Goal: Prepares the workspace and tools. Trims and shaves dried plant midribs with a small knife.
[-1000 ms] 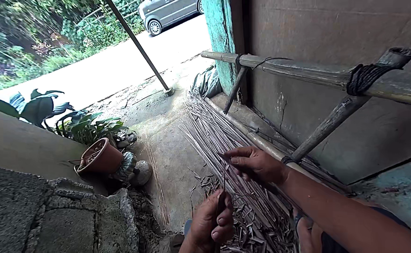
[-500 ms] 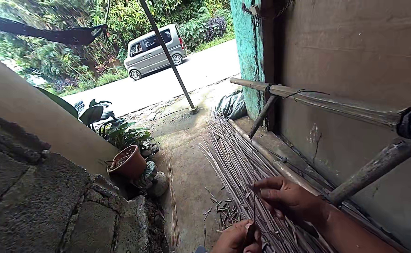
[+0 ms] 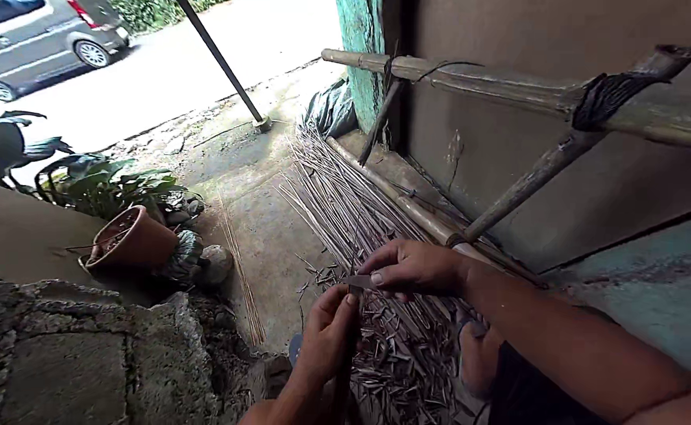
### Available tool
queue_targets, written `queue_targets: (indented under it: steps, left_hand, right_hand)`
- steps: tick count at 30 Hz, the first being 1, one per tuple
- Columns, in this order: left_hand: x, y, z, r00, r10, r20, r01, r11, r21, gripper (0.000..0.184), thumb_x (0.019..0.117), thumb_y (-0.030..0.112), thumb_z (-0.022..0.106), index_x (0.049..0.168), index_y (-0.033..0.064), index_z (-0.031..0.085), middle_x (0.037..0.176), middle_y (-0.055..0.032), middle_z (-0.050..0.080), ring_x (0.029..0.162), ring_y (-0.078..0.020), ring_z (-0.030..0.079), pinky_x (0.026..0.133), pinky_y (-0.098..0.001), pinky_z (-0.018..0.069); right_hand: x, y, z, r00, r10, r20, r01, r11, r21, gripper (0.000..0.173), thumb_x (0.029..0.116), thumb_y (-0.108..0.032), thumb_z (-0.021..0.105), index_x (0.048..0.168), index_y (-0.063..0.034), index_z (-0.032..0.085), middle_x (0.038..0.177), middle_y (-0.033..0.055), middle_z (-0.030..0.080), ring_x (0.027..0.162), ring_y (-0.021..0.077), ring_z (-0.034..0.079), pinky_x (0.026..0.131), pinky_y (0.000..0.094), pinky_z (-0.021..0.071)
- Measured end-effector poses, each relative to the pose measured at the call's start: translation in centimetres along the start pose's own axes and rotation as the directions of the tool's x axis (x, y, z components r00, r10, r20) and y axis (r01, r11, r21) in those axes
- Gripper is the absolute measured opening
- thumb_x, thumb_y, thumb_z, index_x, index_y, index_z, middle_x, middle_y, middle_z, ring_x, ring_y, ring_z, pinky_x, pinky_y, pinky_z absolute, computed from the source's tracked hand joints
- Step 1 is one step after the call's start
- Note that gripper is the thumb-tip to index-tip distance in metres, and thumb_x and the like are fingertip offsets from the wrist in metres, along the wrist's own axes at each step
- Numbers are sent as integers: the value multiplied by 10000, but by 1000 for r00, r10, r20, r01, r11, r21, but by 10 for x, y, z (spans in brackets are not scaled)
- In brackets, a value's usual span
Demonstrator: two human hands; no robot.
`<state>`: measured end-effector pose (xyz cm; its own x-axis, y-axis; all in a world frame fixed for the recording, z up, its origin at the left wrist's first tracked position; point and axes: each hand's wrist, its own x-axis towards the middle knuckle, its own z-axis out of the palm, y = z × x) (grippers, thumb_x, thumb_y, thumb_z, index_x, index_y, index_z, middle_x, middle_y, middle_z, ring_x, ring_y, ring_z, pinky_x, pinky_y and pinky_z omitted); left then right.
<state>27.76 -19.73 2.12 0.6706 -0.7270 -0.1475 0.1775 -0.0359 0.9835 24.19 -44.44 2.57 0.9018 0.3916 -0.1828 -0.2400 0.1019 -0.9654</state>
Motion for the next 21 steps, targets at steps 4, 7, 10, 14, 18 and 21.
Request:
queue_targets:
  steps: [4, 7, 10, 14, 18, 21]
  left_hand:
    - [-3, 4, -2, 1000, 24, 7, -24, 995, 102, 245, 1088, 195, 470, 1099, 14, 635, 688, -38, 586, 482, -117, 550, 443, -268, 518]
    - [-4, 3, -3, 999, 19, 47, -23, 997, 78, 240, 1089, 197, 471, 1095, 18, 631, 687, -34, 587, 478, -112, 552, 437, -263, 520]
    - [-5, 3, -3, 997, 13, 73, -16, 999, 49, 254, 1096, 210, 463, 1106, 18, 629, 695, -41, 590, 486, -113, 563, 443, -267, 528]
    - [-2, 3, -5, 995, 12, 97, -10, 1000, -26, 275, 1107, 237, 443, 1109, 26, 619, 693, -33, 574, 495, -102, 556, 454, -254, 524]
    - [-1, 1, -6, 997, 1, 81, -1, 1000, -5, 271, 1104, 229, 442, 1112, 34, 629, 679, -31, 574, 489, -105, 559, 455, -258, 528]
    - [-1, -1, -4, 998, -16, 63, 15, 1000, 23, 295, 1105, 245, 439, 1114, 31, 641, 678, -38, 584, 500, -117, 570, 470, -269, 536]
  right_hand:
    - [4, -3, 0, 992, -41, -120, 54, 993, 107, 291, 1022, -156, 578, 1276, -41, 662, 790, 16, 670, 576, 68, 599, 530, 218, 528]
    - [7, -4, -7, 958, -56, -283, 118, 971, 209, 272, 1045, -122, 547, 1277, -27, 651, 770, 30, 668, 564, 74, 603, 520, 207, 528]
    - [4, -1, -9, 979, -66, -195, 105, 975, 196, 280, 1044, -144, 549, 1289, -46, 644, 787, 21, 672, 571, 70, 609, 516, 206, 530]
    - [5, 0, -2, 993, -90, -78, 104, 976, 193, 267, 1027, -154, 571, 1248, -44, 672, 793, 25, 679, 568, 73, 615, 505, 216, 537]
    - [7, -8, -13, 927, -19, -375, 143, 941, 306, 255, 1066, -108, 509, 1252, -9, 651, 771, 51, 660, 551, 71, 595, 499, 197, 518]
    - [5, -8, -15, 935, -15, -353, 117, 956, 269, 268, 1057, -106, 522, 1284, -16, 635, 783, 41, 662, 564, 80, 605, 510, 208, 529]
